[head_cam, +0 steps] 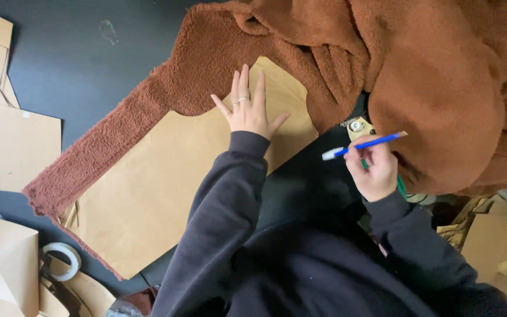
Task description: Marking a piece of brown fabric using a paper pattern and a pen, then cutting it with an electric rotary cutter.
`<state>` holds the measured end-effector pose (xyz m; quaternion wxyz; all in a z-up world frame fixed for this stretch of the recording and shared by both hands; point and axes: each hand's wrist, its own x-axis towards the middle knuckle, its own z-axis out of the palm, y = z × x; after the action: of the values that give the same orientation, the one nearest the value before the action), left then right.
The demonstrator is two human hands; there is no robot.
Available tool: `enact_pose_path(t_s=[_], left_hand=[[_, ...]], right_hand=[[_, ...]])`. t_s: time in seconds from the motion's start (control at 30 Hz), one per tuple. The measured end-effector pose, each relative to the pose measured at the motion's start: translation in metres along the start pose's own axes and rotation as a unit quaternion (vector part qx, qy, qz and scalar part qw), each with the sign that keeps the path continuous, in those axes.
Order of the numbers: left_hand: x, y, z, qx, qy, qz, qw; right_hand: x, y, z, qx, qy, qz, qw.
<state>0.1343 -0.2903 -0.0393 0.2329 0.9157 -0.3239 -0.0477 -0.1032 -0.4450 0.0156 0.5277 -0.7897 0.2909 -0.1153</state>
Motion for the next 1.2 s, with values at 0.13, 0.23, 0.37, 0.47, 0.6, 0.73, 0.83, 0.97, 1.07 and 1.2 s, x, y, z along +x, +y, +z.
enact_pose_path(t_s=[0.13,0.23,0.37,0.47,0.6,0.73,0.83,0.97,1.07,1.2], left_hand=[[-0.001,0.016,0.011,0.023,-0.024,0.046,0.998],[0.002,0.023,0.019,0.034,-0.097,0.126,0.987],[-0.002,0.023,0.023,0.061,-0.126,0.136,0.981],[-0.001,0.022,0.026,0.052,-0.122,0.133,0.982],[-0.002,0.021,0.029,0.054,-0.117,0.138,0.982],[-0.004,0.021,0.030,0.064,-0.141,0.126,0.980],[-0.001,0.022,0.029,0.050,-0.102,0.137,0.984],[0.001,0.027,0.026,0.075,-0.153,0.114,0.979],[-0.002,0.027,0.028,0.076,-0.154,0.106,0.979],[0.002,0.028,0.031,0.099,-0.154,0.108,0.977]], right_hand=[[0.039,-0.039,0.028,-0.015,0.100,-0.093,0.991],[0.059,-0.047,0.042,-0.128,0.112,-0.143,0.975],[0.066,-0.038,0.040,-0.119,0.075,-0.174,0.975],[0.071,-0.044,0.026,-0.081,0.051,-0.102,0.990],[0.071,-0.064,0.018,-0.131,-0.015,0.041,0.990],[0.071,-0.044,0.029,-0.227,-0.037,-0.050,0.972],[0.076,-0.029,0.043,-0.270,-0.024,-0.109,0.956],[0.082,-0.019,0.054,-0.300,-0.030,-0.085,0.950],[0.077,-0.023,0.057,-0.316,-0.062,-0.049,0.945],[0.059,-0.028,0.048,-0.349,-0.134,-0.002,0.927]])
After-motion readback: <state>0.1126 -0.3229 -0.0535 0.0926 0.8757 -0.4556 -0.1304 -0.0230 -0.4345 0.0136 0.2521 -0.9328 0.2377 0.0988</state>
